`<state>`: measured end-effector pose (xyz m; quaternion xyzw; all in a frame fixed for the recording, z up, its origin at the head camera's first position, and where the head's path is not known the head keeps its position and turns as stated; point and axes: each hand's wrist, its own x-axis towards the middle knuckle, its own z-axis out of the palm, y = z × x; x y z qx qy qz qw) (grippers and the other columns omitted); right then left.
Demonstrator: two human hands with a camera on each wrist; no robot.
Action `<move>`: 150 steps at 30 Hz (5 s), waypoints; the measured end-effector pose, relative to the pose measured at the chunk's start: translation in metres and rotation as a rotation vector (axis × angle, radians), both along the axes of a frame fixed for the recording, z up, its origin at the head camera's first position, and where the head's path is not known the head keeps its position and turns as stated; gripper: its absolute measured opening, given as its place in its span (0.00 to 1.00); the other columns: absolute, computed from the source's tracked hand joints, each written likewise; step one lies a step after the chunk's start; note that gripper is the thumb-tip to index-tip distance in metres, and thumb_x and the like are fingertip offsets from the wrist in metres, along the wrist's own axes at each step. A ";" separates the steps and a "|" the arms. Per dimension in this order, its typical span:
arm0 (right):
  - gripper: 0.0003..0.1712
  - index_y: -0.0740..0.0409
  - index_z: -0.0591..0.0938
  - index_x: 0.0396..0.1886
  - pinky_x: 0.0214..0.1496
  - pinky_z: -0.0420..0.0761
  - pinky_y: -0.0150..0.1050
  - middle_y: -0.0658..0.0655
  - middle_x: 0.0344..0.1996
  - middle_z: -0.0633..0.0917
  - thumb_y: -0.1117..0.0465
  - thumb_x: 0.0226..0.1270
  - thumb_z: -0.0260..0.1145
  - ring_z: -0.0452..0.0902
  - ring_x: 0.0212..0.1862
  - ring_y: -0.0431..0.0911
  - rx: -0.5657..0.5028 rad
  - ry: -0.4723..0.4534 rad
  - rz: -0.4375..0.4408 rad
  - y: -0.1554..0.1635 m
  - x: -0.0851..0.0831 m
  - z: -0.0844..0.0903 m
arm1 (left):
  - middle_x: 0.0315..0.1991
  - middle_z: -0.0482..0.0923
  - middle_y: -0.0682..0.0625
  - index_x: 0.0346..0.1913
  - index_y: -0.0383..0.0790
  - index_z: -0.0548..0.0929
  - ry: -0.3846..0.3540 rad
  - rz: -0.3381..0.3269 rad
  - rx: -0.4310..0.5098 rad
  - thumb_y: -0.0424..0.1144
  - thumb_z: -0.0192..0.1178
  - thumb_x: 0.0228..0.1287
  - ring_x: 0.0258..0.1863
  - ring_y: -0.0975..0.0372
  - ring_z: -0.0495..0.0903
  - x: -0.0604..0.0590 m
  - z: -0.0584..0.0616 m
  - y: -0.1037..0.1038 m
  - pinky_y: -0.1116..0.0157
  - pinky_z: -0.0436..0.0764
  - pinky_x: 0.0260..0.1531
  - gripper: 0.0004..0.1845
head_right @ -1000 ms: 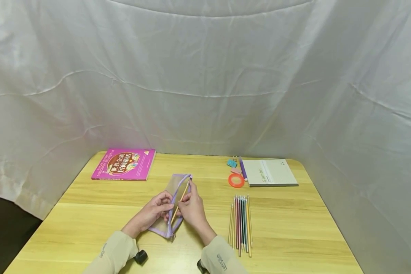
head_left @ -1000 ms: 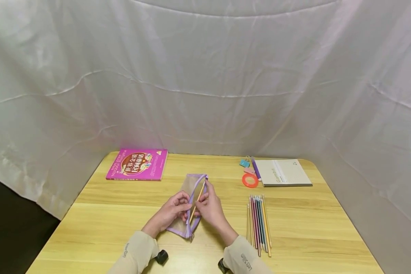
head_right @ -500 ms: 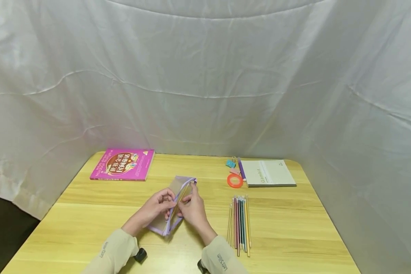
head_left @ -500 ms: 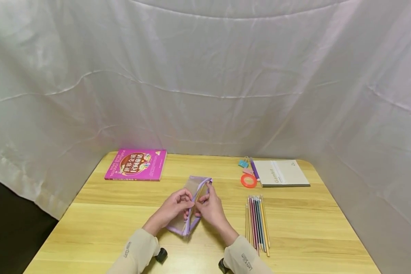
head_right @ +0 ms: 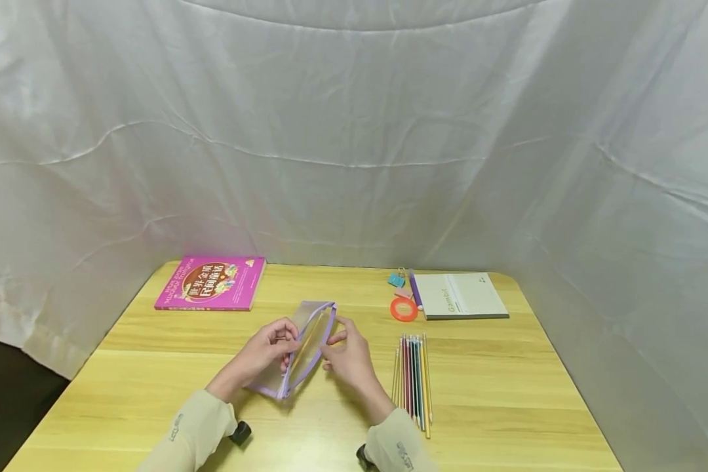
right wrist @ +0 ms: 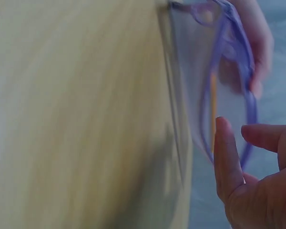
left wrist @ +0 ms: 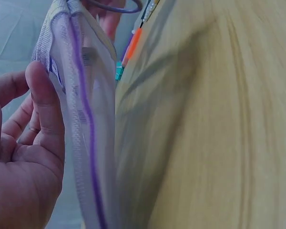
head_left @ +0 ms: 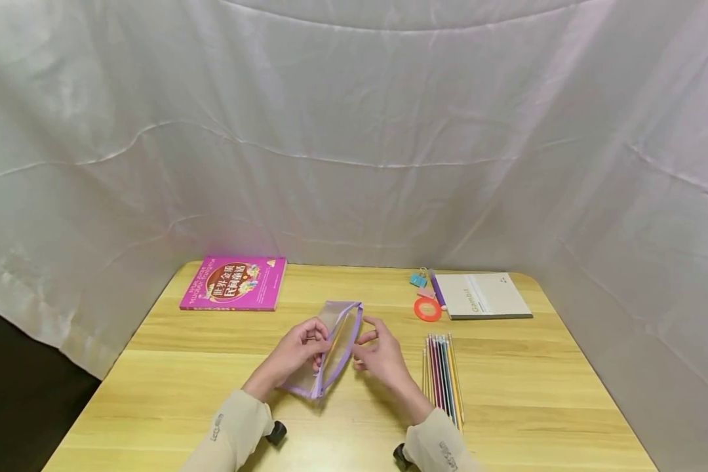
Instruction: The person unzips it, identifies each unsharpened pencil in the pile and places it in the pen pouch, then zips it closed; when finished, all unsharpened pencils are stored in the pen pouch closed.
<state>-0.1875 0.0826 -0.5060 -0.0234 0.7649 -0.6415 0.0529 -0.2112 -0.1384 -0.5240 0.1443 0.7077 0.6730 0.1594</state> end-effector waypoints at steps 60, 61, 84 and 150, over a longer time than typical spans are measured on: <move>0.24 0.66 0.82 0.58 0.32 0.82 0.34 0.57 0.38 0.86 0.71 0.61 0.74 0.80 0.35 0.45 0.597 0.040 -0.058 0.186 0.009 -0.009 | 0.29 0.75 0.52 0.46 0.31 0.74 -0.018 0.021 0.027 0.32 0.63 0.71 0.22 0.64 0.76 0.004 -0.012 -0.001 0.71 0.81 0.22 0.09; 0.23 0.66 0.82 0.57 0.33 0.82 0.35 0.57 0.37 0.86 0.70 0.61 0.74 0.80 0.35 0.44 0.607 0.042 -0.058 0.185 0.008 -0.009 | 0.29 0.75 0.51 0.47 0.31 0.74 -0.017 0.019 0.030 0.32 0.63 0.71 0.21 0.64 0.76 0.004 -0.012 -0.001 0.71 0.81 0.22 0.10; 0.33 0.69 0.81 0.59 0.34 0.80 0.37 0.53 0.31 0.83 0.70 0.51 0.78 0.77 0.33 0.44 0.746 0.023 -0.064 0.181 0.004 -0.006 | 0.28 0.75 0.52 0.47 0.31 0.74 -0.026 0.016 0.035 0.34 0.64 0.70 0.21 0.65 0.76 0.006 -0.014 0.000 0.71 0.81 0.22 0.12; 0.43 0.59 0.62 0.73 0.36 0.92 0.43 0.60 0.41 0.72 0.83 0.57 0.61 0.77 0.31 0.43 -0.196 0.012 -0.240 0.016 -0.015 0.003 | 0.28 0.76 0.52 0.47 0.33 0.74 -0.010 -0.025 0.045 0.33 0.62 0.72 0.21 0.64 0.77 0.006 -0.015 0.005 0.70 0.82 0.23 0.09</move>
